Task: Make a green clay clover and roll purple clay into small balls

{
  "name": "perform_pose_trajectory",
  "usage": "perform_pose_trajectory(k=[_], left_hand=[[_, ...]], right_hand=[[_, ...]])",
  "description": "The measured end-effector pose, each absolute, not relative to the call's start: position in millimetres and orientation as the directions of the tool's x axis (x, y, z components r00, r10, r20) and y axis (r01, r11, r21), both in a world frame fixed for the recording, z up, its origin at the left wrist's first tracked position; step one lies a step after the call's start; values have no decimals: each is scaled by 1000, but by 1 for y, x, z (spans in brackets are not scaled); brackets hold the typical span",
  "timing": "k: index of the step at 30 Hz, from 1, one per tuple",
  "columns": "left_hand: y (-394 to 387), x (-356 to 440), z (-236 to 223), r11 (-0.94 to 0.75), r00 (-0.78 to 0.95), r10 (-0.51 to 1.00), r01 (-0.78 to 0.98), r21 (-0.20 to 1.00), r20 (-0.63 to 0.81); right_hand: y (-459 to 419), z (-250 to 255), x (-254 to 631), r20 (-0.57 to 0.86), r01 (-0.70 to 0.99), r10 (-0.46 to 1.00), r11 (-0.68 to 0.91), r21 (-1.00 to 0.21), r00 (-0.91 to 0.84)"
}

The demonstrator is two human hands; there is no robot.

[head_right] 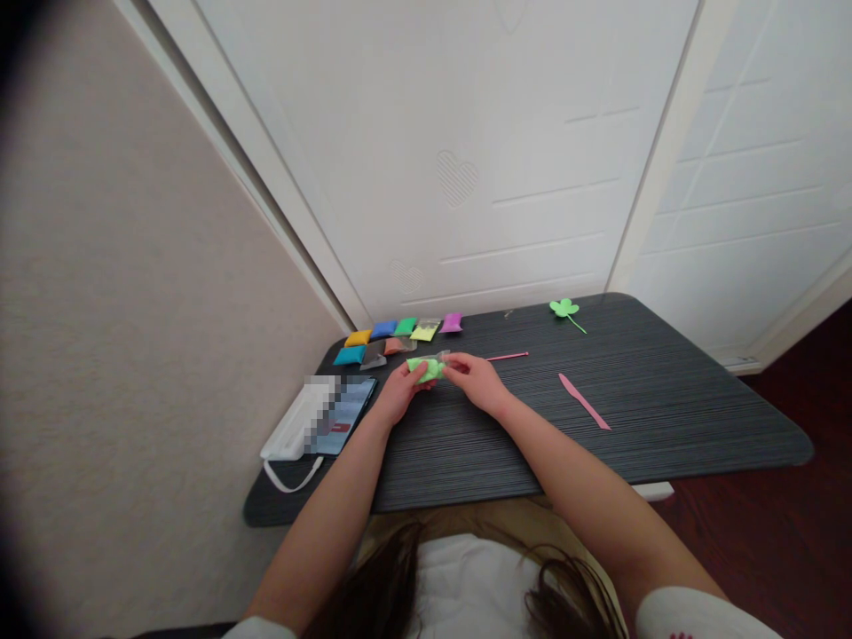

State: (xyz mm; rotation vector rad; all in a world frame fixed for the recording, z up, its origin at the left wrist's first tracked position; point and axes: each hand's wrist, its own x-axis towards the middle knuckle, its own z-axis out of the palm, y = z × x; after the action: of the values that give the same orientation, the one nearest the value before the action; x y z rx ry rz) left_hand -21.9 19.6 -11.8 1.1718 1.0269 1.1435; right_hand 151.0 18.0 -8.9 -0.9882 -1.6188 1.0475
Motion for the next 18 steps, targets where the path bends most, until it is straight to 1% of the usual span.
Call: perform_pose_trajectory(k=[9, 15, 18], left_hand=[[17, -21, -9, 42, 153, 988, -174, 984, -15], [15, -21, -6, 70, 165, 986, -211, 975, -35], [15, -21, -5, 85, 168, 985, -241, 967, -45]], right_hand=[[19, -4, 155, 301, 153, 930, 336, -929, -212], [16, -3, 153, 368, 239, 888, 435, -868, -277], [13, -2, 152, 412, 266, 867, 483, -834, -280]])
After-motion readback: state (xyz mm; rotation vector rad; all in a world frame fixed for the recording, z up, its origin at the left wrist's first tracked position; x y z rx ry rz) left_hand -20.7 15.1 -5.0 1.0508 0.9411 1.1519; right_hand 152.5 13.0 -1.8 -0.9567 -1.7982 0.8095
